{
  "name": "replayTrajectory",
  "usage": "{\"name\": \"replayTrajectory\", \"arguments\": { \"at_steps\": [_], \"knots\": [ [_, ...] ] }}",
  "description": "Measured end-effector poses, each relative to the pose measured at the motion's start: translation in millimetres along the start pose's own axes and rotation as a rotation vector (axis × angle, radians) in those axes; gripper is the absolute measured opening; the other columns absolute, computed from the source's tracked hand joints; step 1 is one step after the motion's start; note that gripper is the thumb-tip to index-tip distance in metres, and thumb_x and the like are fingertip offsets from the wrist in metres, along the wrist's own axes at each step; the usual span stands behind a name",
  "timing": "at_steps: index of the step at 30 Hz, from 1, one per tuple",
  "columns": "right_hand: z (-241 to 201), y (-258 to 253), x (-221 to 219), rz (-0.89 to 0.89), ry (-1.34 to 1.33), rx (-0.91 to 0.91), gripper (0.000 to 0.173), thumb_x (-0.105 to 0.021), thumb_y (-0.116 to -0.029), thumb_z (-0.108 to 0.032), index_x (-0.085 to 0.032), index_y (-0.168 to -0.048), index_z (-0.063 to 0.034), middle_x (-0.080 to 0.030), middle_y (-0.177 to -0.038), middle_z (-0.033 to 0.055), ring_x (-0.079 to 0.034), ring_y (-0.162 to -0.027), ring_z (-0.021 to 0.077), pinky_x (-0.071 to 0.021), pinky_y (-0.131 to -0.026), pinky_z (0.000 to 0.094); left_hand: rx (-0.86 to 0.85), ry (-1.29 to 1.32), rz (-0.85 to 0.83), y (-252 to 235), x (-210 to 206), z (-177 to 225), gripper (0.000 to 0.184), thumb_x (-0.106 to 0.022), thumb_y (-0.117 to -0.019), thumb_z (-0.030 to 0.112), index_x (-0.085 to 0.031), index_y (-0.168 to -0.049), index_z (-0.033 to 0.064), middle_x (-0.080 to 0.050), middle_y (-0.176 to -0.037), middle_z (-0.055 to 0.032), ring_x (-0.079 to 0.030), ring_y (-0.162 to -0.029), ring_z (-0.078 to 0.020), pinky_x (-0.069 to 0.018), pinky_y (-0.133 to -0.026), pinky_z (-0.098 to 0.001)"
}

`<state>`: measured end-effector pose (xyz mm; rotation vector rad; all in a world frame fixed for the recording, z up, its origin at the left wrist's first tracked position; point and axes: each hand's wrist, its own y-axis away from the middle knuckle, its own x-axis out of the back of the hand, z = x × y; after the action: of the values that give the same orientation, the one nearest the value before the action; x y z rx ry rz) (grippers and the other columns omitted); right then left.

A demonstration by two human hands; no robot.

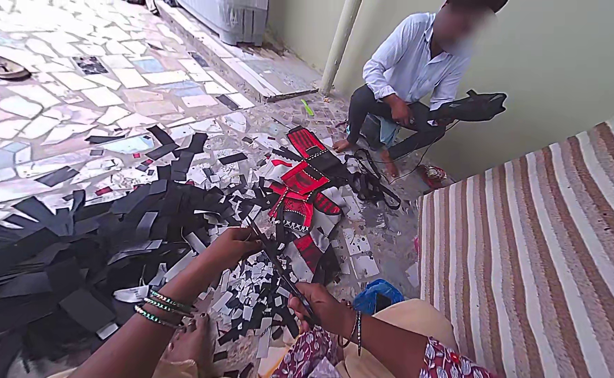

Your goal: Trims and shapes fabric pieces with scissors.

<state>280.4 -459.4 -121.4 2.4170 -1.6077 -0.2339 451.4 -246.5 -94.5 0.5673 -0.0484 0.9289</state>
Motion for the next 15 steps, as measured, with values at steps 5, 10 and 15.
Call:
{"name": "replayTrajectory", "arguments": {
  "at_steps": [5, 10, 15],
  "knots": [
    [-1.2, 1.5, 0.1, -0.002, 0.031, -0.017, 0.034, -0.056, -0.1018, -0.036, -0.056, -0.1, -0.002, -0.052, -0.07, -0.0051, -0.056, -0.057, 0.0038, -0.0529, -0.057, 0.0225, 0.02, -0.03, -0.008, -1.8, 0.8, -0.9, 0.013, -0.062, -0.1022, 0.012, -0.066, -0.094, 0.0018, -0.057, -0.073, -0.0013, -0.048, -0.059, -0.007, -0.0414, -0.057, -0.0255],
    [-0.8, 2.2, 2.3, -0.021, 0.048, 0.006, 0.036, -0.057, -0.1011, -0.036, -0.057, -0.103, 0.0002, -0.054, -0.073, -0.004, -0.057, -0.059, 0.0038, -0.0537, -0.059, 0.0224, 0.02, -0.005, -0.056, 0.0, 2.7, 1.4, 0.013, -0.062, -0.1019, 0.011, -0.065, -0.092, 0.0034, -0.058, -0.071, 0.0004, -0.049, -0.056, -0.005, -0.0421, -0.054, -0.0228],
    [1.0, 1.5, 2.9, -0.028, 0.038, 0.006, 0.041, -0.059, -0.0998, -0.041, -0.057, -0.105, -0.0005, -0.054, -0.075, -0.004, -0.058, -0.059, 0.0037, -0.0542, -0.059, 0.023, 0.036, 0.01, -0.069, 1.6, 1.7, 3.9, 0.014, -0.061, -0.1023, 0.011, -0.065, -0.092, 0.0033, -0.058, -0.072, 0.0002, -0.05, -0.057, -0.0054, -0.0429, -0.054, -0.0228]
  ]
}}
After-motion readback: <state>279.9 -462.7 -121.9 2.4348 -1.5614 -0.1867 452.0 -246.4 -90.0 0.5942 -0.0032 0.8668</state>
